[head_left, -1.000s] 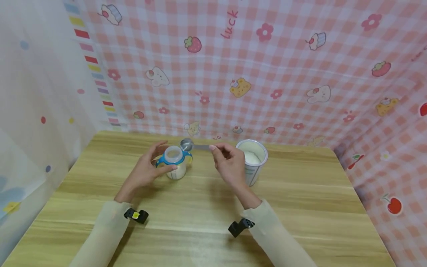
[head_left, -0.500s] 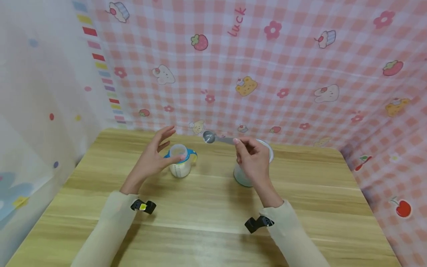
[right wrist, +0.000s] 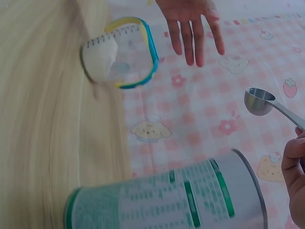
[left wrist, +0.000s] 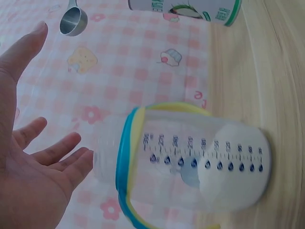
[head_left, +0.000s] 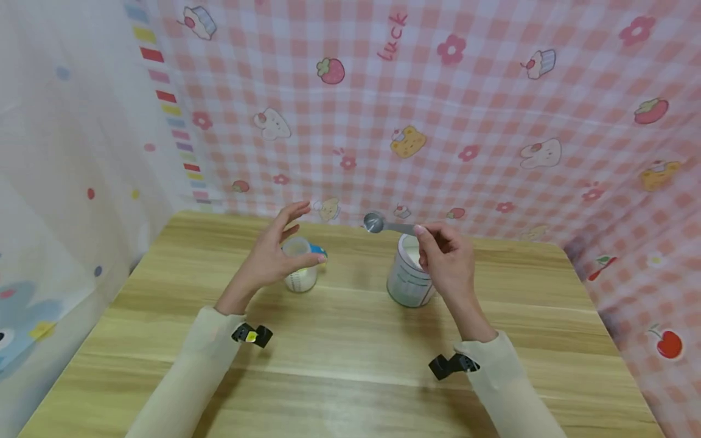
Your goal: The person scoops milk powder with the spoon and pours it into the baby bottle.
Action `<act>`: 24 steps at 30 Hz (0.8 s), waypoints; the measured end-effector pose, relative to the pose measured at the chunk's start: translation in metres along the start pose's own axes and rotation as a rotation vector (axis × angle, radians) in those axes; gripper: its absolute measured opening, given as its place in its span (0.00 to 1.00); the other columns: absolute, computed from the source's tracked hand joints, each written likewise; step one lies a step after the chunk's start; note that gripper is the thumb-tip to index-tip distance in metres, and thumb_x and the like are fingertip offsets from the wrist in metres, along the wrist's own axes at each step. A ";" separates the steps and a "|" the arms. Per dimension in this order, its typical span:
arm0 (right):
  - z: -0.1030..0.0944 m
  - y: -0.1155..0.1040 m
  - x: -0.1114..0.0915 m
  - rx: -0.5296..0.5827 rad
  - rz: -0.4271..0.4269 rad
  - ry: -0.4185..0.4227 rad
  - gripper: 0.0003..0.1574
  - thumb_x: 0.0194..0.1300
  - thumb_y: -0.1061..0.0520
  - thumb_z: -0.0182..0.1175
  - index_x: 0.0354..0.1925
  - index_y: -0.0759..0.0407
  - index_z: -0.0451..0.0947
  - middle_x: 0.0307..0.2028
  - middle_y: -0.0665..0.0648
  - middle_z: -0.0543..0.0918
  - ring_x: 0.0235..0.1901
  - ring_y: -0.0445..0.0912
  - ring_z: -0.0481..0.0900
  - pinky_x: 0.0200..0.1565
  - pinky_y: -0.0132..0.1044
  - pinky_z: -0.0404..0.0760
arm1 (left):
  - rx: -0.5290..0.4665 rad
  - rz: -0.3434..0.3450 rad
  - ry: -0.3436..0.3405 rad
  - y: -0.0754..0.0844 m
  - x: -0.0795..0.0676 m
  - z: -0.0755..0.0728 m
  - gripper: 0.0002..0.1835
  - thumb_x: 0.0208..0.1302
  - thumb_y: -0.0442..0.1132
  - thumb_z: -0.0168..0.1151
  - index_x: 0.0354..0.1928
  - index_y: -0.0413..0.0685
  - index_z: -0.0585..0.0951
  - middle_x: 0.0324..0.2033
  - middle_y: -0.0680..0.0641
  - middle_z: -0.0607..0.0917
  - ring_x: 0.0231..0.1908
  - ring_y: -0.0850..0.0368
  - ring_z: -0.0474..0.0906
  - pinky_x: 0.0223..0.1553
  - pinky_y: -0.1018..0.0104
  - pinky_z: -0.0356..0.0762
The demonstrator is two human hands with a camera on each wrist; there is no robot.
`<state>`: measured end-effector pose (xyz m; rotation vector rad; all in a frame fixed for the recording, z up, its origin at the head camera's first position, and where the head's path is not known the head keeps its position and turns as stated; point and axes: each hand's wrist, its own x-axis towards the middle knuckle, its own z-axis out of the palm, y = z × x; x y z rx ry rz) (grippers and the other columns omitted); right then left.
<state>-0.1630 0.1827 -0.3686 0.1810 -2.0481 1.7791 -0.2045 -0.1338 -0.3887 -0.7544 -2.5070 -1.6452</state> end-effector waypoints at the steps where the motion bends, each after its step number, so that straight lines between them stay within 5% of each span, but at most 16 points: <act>1: -0.002 0.000 0.000 -0.006 0.002 0.001 0.15 0.73 0.55 0.64 0.37 0.68 0.83 0.16 0.49 0.73 0.15 0.40 0.69 0.16 0.28 0.70 | 0.004 0.005 -0.001 0.000 0.001 0.001 0.51 0.56 0.43 0.80 0.78 0.66 0.60 0.77 0.56 0.64 0.78 0.54 0.58 0.77 0.48 0.63; 14: -0.036 0.003 0.002 -0.025 0.022 0.045 0.15 0.72 0.56 0.65 0.39 0.70 0.82 0.16 0.50 0.73 0.14 0.41 0.69 0.16 0.28 0.71 | -0.002 0.074 -0.037 0.012 0.013 0.026 0.53 0.53 0.44 0.82 0.78 0.63 0.60 0.77 0.58 0.63 0.77 0.57 0.58 0.77 0.50 0.65; 24: -0.057 0.012 0.002 -0.130 0.026 0.051 0.14 0.72 0.57 0.65 0.39 0.70 0.83 0.16 0.48 0.74 0.14 0.40 0.69 0.15 0.28 0.71 | -0.030 0.043 -0.097 0.018 0.019 0.059 0.55 0.53 0.48 0.82 0.78 0.64 0.58 0.77 0.55 0.64 0.77 0.57 0.59 0.77 0.53 0.65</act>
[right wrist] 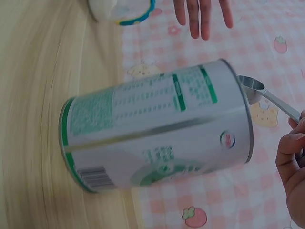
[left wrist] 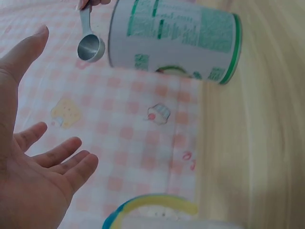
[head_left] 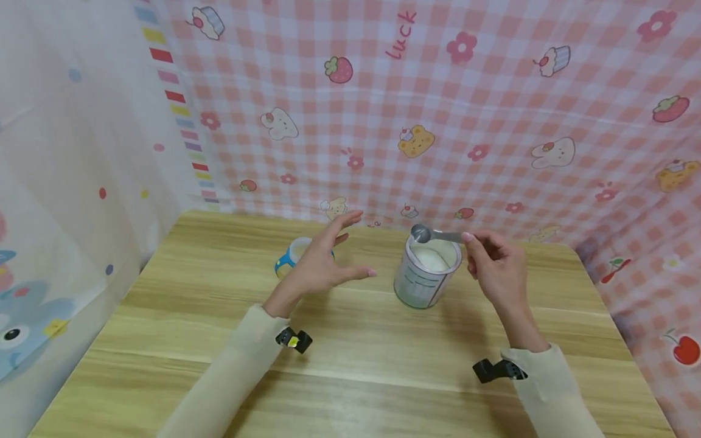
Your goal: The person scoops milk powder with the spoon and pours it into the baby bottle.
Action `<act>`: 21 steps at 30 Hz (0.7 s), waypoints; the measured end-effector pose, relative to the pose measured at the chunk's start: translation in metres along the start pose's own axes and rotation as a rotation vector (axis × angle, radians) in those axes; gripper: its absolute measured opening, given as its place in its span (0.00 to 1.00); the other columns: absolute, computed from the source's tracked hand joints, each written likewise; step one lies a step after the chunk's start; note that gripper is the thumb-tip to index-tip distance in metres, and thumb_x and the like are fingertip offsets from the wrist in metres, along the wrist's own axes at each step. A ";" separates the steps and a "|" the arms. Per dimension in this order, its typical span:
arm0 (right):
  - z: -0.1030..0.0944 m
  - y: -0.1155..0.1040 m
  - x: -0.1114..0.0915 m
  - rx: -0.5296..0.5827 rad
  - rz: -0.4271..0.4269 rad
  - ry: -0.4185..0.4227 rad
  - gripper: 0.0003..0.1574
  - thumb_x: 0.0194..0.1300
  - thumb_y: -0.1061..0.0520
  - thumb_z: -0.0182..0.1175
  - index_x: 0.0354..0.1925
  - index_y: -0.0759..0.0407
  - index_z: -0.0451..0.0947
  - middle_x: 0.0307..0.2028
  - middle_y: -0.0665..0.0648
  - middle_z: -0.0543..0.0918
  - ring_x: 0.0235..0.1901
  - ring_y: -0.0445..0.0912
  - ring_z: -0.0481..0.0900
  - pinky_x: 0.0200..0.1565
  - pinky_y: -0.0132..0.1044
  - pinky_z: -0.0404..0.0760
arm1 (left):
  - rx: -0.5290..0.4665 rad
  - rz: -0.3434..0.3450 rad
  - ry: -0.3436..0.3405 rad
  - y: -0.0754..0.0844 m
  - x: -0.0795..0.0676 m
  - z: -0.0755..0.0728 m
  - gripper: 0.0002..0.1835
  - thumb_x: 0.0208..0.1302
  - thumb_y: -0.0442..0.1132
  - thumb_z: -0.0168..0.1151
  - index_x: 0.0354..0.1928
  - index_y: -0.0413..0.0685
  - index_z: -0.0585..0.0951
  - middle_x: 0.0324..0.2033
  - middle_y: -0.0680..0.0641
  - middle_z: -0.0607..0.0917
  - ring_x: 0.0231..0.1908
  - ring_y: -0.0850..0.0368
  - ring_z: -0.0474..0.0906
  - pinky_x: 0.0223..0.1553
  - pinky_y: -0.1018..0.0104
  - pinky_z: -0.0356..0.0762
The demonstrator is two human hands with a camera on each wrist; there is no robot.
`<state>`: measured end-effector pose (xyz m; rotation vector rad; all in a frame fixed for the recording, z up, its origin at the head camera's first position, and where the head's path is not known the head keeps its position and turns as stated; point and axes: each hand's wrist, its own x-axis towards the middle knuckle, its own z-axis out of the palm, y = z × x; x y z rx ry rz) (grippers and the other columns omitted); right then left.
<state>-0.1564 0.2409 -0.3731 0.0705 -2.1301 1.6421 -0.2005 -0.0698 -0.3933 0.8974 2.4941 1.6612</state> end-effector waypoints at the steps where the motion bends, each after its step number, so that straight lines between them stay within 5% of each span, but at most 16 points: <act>1: -0.002 0.001 0.000 -0.018 0.000 -0.001 0.14 0.72 0.56 0.65 0.39 0.69 0.83 0.16 0.47 0.74 0.14 0.39 0.69 0.15 0.28 0.71 | -0.002 -0.003 -0.005 -0.001 0.001 0.003 0.55 0.53 0.48 0.82 0.79 0.65 0.58 0.77 0.55 0.64 0.77 0.57 0.59 0.77 0.53 0.65; 9: -0.008 0.015 0.003 -0.182 -0.106 -0.005 0.08 0.70 0.60 0.66 0.37 0.65 0.87 0.17 0.43 0.76 0.16 0.34 0.71 0.17 0.23 0.72 | -0.027 -0.021 -0.041 -0.010 0.005 0.028 0.56 0.54 0.47 0.81 0.80 0.65 0.56 0.78 0.53 0.63 0.77 0.55 0.59 0.76 0.50 0.67; 17: -0.008 0.025 0.006 -0.299 -0.269 -0.023 0.04 0.67 0.63 0.68 0.34 0.62 0.88 0.27 0.59 0.87 0.25 0.28 0.76 0.29 0.15 0.76 | -0.056 -0.074 -0.052 -0.019 0.008 0.048 0.56 0.52 0.49 0.82 0.79 0.65 0.56 0.75 0.50 0.67 0.76 0.55 0.62 0.74 0.53 0.69; 21: -0.009 0.030 0.008 -0.341 -0.355 -0.045 0.05 0.66 0.64 0.68 0.32 0.62 0.88 0.26 0.58 0.86 0.24 0.29 0.74 0.26 0.15 0.73 | -0.082 -0.092 -0.068 -0.025 0.010 0.058 0.57 0.53 0.49 0.82 0.79 0.63 0.56 0.75 0.49 0.67 0.76 0.51 0.62 0.75 0.52 0.68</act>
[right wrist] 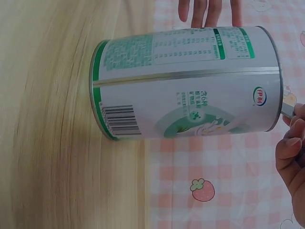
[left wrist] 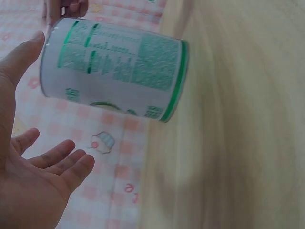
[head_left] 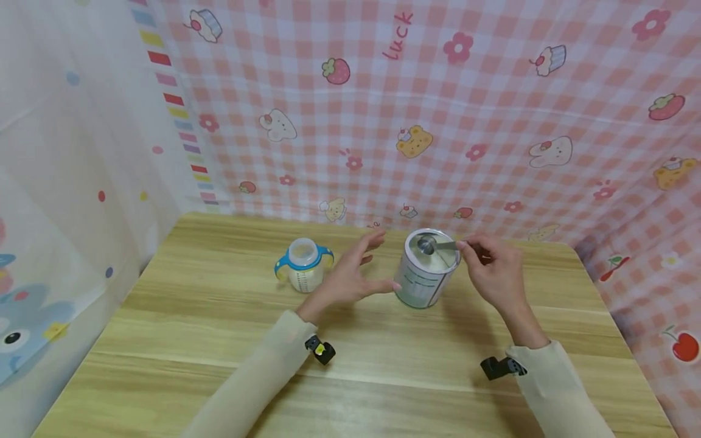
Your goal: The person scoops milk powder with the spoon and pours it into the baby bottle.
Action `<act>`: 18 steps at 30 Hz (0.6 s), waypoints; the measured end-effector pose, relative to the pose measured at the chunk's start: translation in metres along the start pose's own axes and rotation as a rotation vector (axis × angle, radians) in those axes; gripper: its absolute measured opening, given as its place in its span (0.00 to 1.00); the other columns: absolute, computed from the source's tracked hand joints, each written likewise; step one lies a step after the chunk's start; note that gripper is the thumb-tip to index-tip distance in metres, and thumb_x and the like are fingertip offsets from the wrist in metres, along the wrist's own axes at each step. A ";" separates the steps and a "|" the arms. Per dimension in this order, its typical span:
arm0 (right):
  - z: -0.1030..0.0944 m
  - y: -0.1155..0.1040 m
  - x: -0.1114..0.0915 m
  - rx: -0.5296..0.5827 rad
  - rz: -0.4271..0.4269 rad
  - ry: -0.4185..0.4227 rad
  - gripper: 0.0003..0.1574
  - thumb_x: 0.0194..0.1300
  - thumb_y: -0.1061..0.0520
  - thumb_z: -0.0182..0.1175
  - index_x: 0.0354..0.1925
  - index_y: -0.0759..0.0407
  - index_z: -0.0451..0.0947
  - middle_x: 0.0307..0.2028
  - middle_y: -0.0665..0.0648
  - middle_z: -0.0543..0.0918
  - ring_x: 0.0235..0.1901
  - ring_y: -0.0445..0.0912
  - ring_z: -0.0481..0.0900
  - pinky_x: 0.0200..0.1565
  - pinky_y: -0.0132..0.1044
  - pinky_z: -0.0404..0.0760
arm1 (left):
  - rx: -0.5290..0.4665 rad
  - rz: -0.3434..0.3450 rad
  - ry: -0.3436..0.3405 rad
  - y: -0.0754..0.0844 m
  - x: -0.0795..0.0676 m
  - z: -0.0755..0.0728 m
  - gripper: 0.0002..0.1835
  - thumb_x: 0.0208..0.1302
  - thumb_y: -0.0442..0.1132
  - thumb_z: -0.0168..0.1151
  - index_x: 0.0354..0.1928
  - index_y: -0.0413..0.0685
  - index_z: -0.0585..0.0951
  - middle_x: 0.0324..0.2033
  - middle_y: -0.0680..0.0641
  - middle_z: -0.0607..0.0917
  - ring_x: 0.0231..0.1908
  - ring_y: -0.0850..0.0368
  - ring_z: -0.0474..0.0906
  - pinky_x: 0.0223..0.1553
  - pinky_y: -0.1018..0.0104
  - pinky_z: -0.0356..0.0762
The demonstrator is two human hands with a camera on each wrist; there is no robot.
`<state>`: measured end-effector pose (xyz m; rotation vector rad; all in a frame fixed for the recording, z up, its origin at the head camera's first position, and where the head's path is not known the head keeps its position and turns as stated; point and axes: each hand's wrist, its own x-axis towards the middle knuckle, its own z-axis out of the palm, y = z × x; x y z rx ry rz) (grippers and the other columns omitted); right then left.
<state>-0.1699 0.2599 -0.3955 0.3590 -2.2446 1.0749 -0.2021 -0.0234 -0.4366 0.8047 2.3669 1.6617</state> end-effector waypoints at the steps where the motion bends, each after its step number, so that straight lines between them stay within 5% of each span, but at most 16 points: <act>1: 0.000 0.001 0.000 -0.012 -0.023 -0.002 0.05 0.66 0.65 0.68 0.32 0.62 0.88 0.25 0.57 0.85 0.23 0.30 0.73 0.26 0.15 0.72 | -0.003 -0.007 -0.007 -0.002 0.001 0.002 0.57 0.53 0.50 0.82 0.80 0.62 0.56 0.75 0.49 0.67 0.76 0.50 0.62 0.75 0.51 0.68; 11: 0.001 0.005 0.001 -0.094 -0.203 -0.031 0.03 0.64 0.67 0.68 0.32 0.62 0.86 0.24 0.54 0.82 0.20 0.38 0.68 0.24 0.20 0.65 | -0.026 -0.019 -0.042 -0.017 0.012 0.020 0.57 0.54 0.50 0.81 0.80 0.63 0.55 0.76 0.42 0.65 0.76 0.47 0.62 0.74 0.50 0.69; 18: 0.003 0.004 -0.001 -0.145 -0.289 -0.076 0.04 0.61 0.69 0.69 0.32 0.63 0.86 0.22 0.53 0.81 0.19 0.37 0.67 0.22 0.22 0.65 | -0.030 -0.028 -0.061 -0.020 0.020 0.032 0.58 0.53 0.50 0.82 0.80 0.61 0.55 0.75 0.47 0.68 0.75 0.46 0.64 0.74 0.50 0.69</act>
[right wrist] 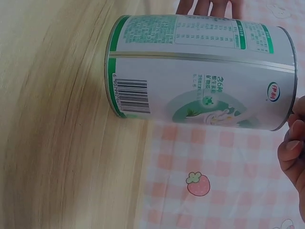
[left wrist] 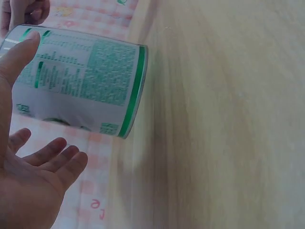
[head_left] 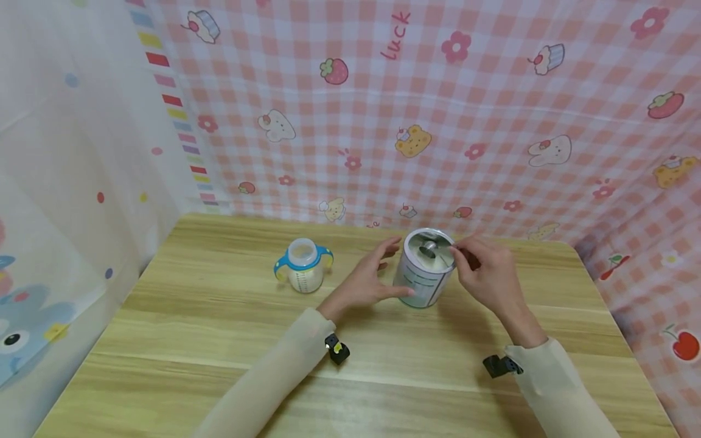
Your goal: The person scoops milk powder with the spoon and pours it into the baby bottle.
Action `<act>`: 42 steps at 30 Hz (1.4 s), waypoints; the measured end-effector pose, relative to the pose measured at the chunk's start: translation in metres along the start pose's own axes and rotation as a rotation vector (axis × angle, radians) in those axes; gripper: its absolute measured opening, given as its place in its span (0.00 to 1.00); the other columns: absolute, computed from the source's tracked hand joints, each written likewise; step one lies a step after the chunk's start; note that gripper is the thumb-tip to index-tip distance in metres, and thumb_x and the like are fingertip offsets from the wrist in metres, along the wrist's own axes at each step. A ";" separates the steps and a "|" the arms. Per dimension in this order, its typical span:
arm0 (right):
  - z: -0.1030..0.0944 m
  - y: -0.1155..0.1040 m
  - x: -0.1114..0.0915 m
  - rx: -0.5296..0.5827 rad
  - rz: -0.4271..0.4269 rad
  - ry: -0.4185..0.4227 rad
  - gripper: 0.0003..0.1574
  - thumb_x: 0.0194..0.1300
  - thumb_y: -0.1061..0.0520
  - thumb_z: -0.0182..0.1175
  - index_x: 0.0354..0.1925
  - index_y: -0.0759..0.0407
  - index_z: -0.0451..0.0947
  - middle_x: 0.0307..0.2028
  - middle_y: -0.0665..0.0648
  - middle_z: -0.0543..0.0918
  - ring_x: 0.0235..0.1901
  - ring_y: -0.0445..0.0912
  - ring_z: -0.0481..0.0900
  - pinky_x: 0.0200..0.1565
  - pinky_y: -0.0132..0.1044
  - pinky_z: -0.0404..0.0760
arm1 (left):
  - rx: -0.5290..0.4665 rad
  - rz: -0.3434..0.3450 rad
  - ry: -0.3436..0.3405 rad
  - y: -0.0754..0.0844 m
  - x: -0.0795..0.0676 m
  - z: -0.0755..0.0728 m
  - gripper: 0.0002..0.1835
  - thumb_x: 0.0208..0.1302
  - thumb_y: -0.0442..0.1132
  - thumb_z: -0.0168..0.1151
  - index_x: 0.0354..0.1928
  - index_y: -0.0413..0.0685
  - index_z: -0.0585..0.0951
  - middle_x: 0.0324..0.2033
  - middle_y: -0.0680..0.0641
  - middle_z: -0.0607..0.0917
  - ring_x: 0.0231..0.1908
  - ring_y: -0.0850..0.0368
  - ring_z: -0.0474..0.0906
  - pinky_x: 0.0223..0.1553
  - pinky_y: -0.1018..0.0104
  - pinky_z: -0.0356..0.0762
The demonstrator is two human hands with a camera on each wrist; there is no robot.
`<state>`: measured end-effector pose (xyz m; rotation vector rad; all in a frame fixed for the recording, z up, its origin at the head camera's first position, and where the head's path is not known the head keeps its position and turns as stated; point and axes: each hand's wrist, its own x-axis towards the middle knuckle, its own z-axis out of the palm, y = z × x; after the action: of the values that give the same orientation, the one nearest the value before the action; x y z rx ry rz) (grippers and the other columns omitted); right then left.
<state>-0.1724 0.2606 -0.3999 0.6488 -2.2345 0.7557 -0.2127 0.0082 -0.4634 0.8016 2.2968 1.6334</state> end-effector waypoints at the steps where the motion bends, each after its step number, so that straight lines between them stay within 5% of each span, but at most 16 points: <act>1: 0.000 0.000 0.000 -0.010 -0.018 -0.008 0.04 0.61 0.69 0.69 0.32 0.63 0.85 0.23 0.53 0.81 0.19 0.37 0.67 0.21 0.22 0.64 | -0.001 -0.001 0.000 0.000 0.001 0.002 0.58 0.53 0.50 0.82 0.80 0.62 0.55 0.75 0.48 0.68 0.75 0.48 0.64 0.74 0.50 0.69; 14: 0.001 -0.002 0.006 -0.041 -0.040 -0.134 0.04 0.59 0.70 0.66 0.32 0.64 0.85 0.24 0.53 0.80 0.22 0.38 0.68 0.23 0.22 0.65 | -0.037 0.009 0.021 -0.001 0.012 0.017 0.54 0.54 0.48 0.81 0.78 0.63 0.59 0.70 0.55 0.72 0.70 0.59 0.69 0.74 0.58 0.69; 42: -0.001 -0.015 0.017 -0.042 0.031 -0.337 0.04 0.61 0.68 0.66 0.29 0.63 0.85 0.22 0.52 0.79 0.20 0.38 0.69 0.22 0.29 0.71 | -0.056 -0.031 0.028 -0.002 0.016 0.021 0.51 0.53 0.50 0.82 0.76 0.63 0.62 0.67 0.54 0.76 0.68 0.57 0.72 0.73 0.56 0.70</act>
<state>-0.1732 0.2471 -0.3818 0.7693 -2.5639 0.6499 -0.2171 0.0338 -0.4704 0.7320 2.2593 1.6984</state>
